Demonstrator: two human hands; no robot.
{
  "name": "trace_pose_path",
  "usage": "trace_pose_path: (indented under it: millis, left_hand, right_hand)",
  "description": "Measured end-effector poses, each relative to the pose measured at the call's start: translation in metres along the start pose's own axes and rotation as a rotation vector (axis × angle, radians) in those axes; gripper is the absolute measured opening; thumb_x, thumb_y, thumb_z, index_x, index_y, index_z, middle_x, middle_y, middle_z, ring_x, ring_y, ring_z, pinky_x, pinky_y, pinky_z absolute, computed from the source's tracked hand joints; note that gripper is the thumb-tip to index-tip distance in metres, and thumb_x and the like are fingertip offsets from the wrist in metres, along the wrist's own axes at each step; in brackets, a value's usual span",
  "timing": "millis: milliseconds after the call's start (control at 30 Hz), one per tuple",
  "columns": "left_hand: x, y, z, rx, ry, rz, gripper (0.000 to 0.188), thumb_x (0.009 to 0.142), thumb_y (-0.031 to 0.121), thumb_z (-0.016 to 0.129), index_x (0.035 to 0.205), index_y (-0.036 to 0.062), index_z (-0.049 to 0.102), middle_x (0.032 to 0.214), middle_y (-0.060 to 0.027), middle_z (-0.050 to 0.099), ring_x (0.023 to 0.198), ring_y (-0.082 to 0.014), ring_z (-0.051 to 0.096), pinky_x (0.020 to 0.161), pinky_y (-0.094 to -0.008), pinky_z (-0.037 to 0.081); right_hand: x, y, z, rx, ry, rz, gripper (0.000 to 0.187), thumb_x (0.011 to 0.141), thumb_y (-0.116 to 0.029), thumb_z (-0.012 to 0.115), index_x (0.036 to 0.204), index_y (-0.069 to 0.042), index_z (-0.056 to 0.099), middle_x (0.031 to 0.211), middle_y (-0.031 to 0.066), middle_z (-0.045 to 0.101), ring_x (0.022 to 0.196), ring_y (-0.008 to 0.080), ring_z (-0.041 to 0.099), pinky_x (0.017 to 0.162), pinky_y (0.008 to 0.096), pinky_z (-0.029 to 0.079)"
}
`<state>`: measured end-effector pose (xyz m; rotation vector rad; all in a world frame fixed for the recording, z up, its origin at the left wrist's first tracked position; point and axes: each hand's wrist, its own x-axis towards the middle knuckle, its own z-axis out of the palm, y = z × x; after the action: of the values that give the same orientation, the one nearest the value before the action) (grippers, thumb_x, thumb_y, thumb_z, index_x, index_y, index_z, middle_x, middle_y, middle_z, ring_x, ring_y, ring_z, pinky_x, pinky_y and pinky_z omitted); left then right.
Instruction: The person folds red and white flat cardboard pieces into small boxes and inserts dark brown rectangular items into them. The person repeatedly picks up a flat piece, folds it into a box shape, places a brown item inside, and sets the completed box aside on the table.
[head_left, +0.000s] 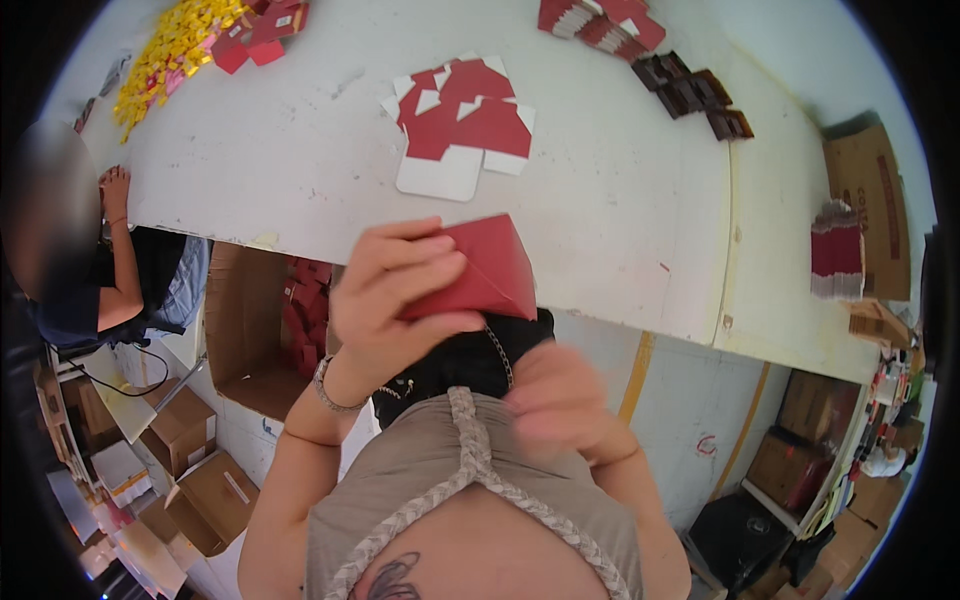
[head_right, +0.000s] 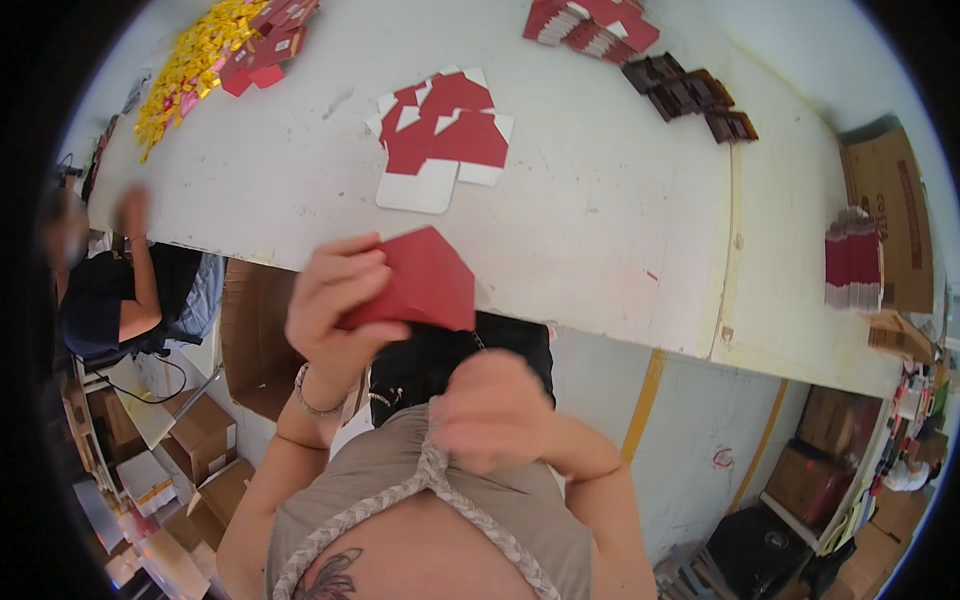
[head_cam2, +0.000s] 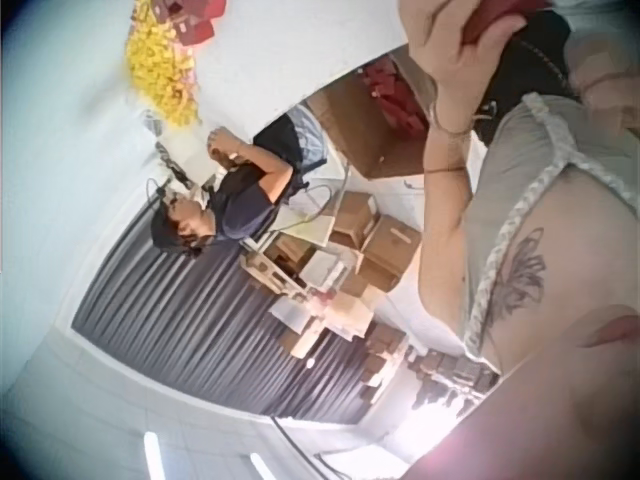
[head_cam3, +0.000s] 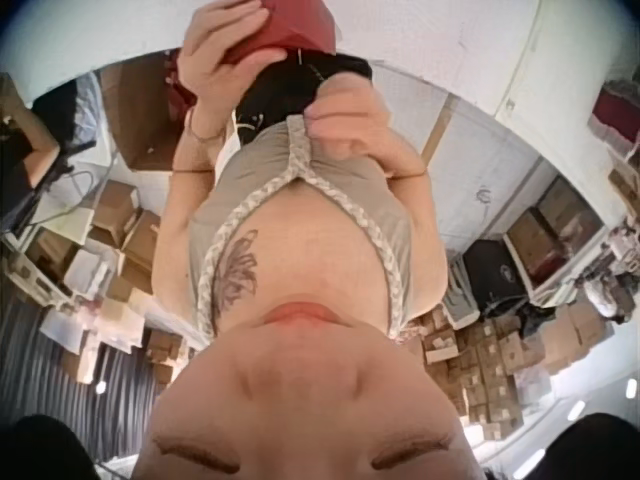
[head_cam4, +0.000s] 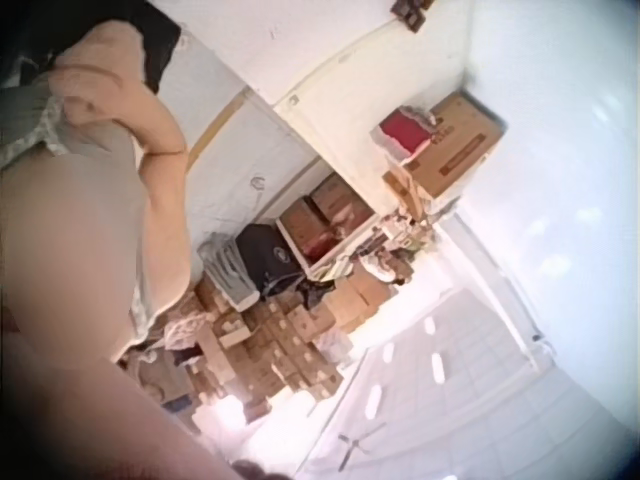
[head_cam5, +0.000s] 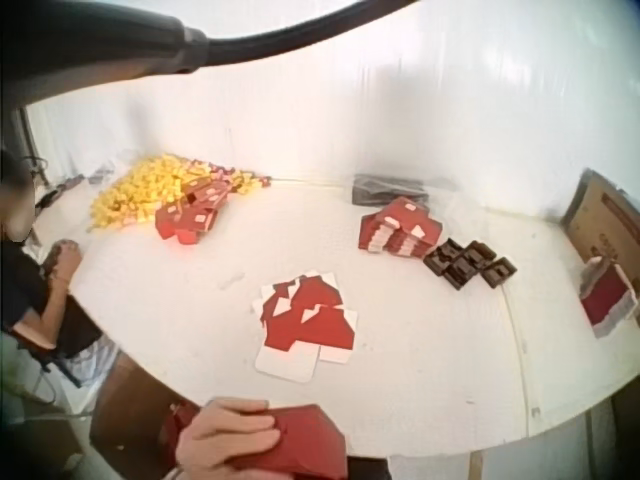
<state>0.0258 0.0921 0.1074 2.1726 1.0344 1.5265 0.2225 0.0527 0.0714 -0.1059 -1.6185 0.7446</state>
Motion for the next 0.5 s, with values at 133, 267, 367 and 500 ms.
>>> trace_pose_path:
  millis: [133, 267, 367, 500]
  left_hand:
    - [0.013, 0.015, -0.005, -0.290, -0.006, 0.002, 0.047, 0.060, 0.028, 0.084, 0.098, 0.0031, 0.070, 0.098, -0.0104, 0.064, 0.099, -0.0342, 0.060, 0.078, -0.0394, 0.053]
    - [0.003, 0.031, -0.002, -0.366, -0.106, -0.037, 0.043, 0.060, 0.031, 0.084, 0.097, 0.0122, 0.072, 0.096, -0.0020, 0.064, 0.113, -0.0305, 0.052, 0.100, -0.0524, 0.045]
    - [-0.003, 0.032, 0.004, -0.274, -0.136, 0.117, 0.039, 0.061, 0.033, 0.082, 0.095, 0.0160, 0.073, 0.096, 0.0007, 0.064, 0.117, -0.0282, 0.048, 0.105, -0.0548, 0.037]
    - [-0.007, 0.024, 0.004, -0.254, -0.109, 0.250, 0.023, 0.070, 0.024, 0.080, 0.092, 0.0206, 0.073, 0.089, 0.0035, 0.059, 0.121, -0.0242, 0.041, 0.112, -0.0544, 0.028]
  right_hand:
    - [-0.001, -0.010, 0.024, -0.189, 0.034, 0.724, 0.035, 0.079, 0.000, 0.065, 0.113, -0.005, 0.060, 0.101, 0.0094, 0.064, 0.084, 0.0204, 0.063, 0.077, 0.0319, 0.051]
    - [-0.012, 0.000, 0.019, 0.471, 0.040, 1.080, 0.059, 0.081, -0.006, 0.070, 0.133, -0.004, 0.043, 0.127, 0.0098, 0.055, 0.107, 0.0163, 0.059, 0.087, 0.0304, 0.049]
    - [-0.017, 0.000, 0.022, 0.491, 0.014, 1.071, 0.054, 0.080, -0.008, 0.071, 0.128, -0.003, 0.047, 0.123, 0.0094, 0.057, 0.104, 0.0160, 0.060, 0.085, 0.0302, 0.050]
    - [-0.031, 0.007, 0.031, 0.335, -0.039, 1.023, 0.048, 0.078, -0.011, 0.072, 0.121, -0.003, 0.053, 0.116, 0.0088, 0.061, 0.100, 0.0156, 0.061, 0.083, 0.0298, 0.051]
